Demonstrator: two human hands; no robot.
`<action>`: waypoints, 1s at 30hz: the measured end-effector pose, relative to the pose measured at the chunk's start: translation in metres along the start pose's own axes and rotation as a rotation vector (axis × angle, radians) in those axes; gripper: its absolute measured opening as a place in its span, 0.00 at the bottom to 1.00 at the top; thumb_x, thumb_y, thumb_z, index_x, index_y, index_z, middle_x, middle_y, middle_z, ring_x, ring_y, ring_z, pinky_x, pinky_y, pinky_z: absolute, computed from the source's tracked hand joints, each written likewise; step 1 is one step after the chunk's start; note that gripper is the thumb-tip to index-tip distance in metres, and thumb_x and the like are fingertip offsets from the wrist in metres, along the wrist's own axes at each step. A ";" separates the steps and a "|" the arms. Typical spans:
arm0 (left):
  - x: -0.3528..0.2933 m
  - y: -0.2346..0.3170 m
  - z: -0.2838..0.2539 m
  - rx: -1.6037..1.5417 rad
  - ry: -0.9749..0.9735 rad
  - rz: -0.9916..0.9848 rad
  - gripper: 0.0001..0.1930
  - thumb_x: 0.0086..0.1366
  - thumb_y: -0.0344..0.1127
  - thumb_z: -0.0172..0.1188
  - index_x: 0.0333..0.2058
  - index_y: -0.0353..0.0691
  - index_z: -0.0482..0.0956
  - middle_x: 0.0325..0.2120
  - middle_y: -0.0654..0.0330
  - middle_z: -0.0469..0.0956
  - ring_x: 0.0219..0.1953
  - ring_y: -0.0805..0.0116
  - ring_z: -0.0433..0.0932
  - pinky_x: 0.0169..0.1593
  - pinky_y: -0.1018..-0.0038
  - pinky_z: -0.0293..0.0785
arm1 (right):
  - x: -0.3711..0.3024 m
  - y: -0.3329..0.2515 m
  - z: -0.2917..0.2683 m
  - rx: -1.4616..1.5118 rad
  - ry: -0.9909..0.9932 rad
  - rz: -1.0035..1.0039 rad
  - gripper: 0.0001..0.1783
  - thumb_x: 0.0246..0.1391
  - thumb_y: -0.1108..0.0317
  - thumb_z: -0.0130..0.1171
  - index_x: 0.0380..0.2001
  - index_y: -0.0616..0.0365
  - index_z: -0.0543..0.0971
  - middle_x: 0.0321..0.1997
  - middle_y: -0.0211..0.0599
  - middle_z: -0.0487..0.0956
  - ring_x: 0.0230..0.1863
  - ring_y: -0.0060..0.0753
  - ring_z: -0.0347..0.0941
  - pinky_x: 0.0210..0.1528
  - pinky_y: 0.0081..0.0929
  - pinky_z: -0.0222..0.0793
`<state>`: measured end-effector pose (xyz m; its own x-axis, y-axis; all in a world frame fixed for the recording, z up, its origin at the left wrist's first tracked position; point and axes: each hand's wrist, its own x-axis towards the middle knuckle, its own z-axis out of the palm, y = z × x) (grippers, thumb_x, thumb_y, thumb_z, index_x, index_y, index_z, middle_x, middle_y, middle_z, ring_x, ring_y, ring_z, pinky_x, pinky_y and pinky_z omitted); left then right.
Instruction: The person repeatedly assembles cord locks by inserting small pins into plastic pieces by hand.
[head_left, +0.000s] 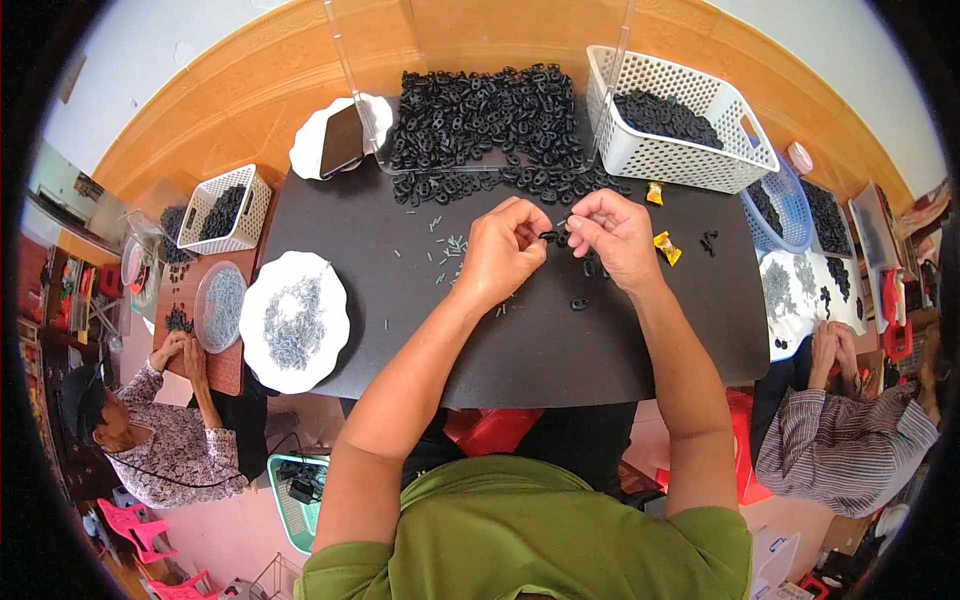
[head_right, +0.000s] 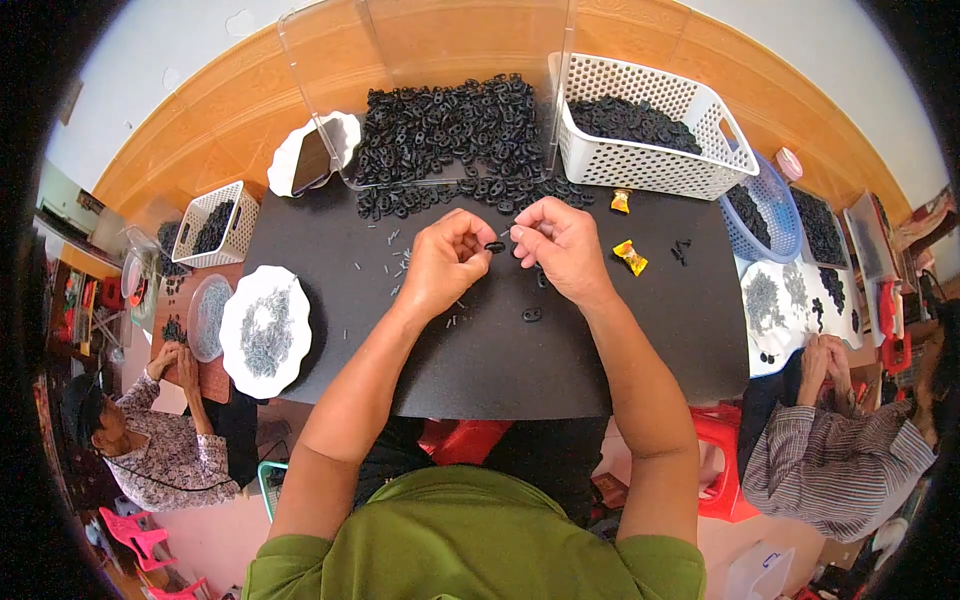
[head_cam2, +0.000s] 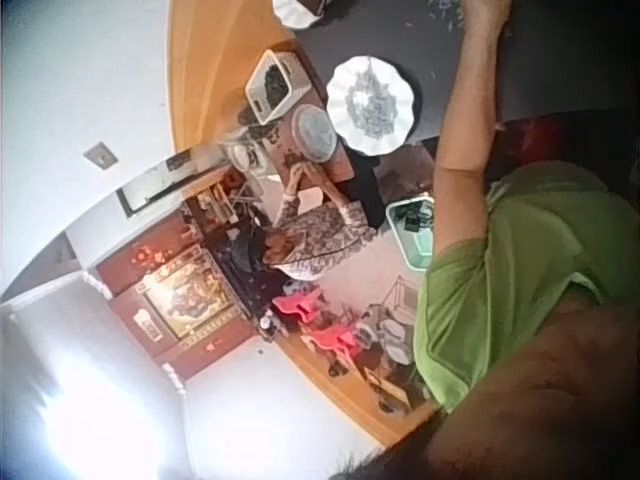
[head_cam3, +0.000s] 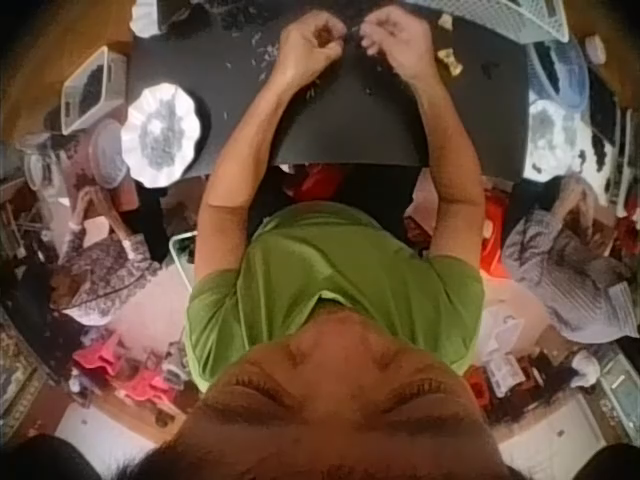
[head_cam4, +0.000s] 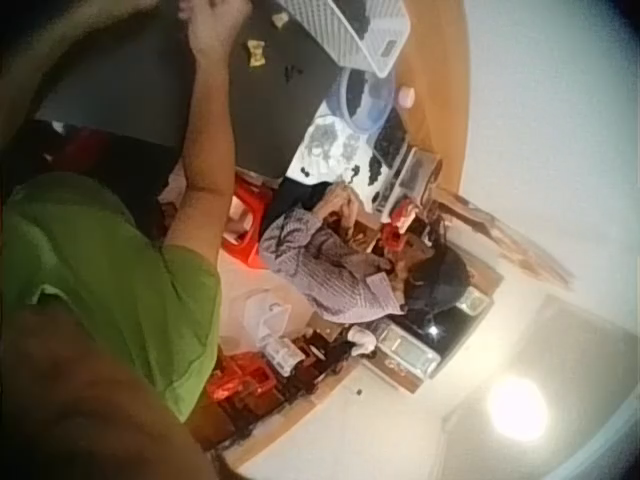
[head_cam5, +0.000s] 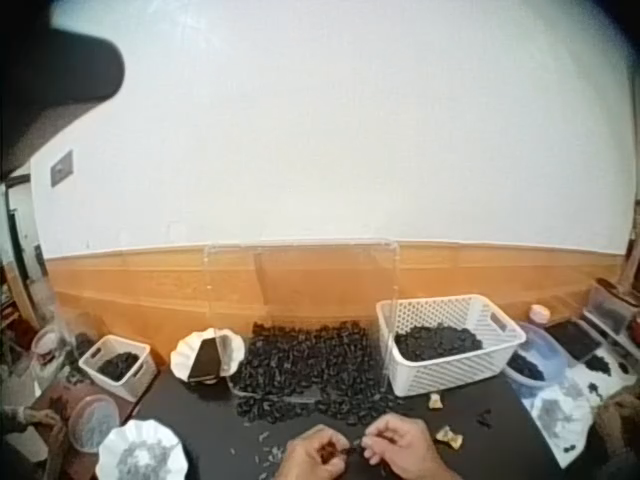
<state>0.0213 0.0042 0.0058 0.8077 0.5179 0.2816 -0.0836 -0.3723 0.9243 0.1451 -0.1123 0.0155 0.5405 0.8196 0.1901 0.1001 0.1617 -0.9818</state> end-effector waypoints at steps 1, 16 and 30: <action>0.000 -0.001 -0.001 0.001 0.001 0.000 0.07 0.45 0.18 0.54 0.26 0.33 0.72 0.22 0.62 0.70 0.23 0.77 0.71 0.27 0.81 0.68 | 0.000 -0.001 0.000 0.005 -0.002 -0.002 0.03 0.48 0.78 0.54 0.28 0.64 0.72 0.23 0.30 0.73 0.22 0.16 0.69 0.21 0.13 0.67; -0.003 0.009 0.004 -0.192 -0.036 0.022 0.16 0.47 0.16 0.54 0.37 0.34 0.67 0.25 0.65 0.69 0.26 0.81 0.68 0.30 0.85 0.67 | -0.005 -0.009 0.008 -0.242 0.015 -0.283 0.06 0.46 0.81 0.52 0.30 0.64 0.75 0.26 0.31 0.71 0.22 0.18 0.67 0.23 0.14 0.64; -0.001 0.009 0.000 -0.514 -0.071 -0.097 0.18 0.50 0.16 0.53 0.40 0.35 0.64 0.26 0.65 0.68 0.27 0.79 0.70 0.32 0.82 0.70 | -0.006 -0.014 0.013 -0.424 0.003 -0.412 0.06 0.42 0.82 0.54 0.27 0.65 0.75 0.25 0.35 0.72 0.25 0.26 0.69 0.26 0.20 0.63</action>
<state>0.0198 0.0004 0.0141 0.8622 0.4708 0.1871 -0.2678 0.1099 0.9572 0.1299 -0.1127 0.0284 0.3882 0.7342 0.5569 0.6271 0.2323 -0.7435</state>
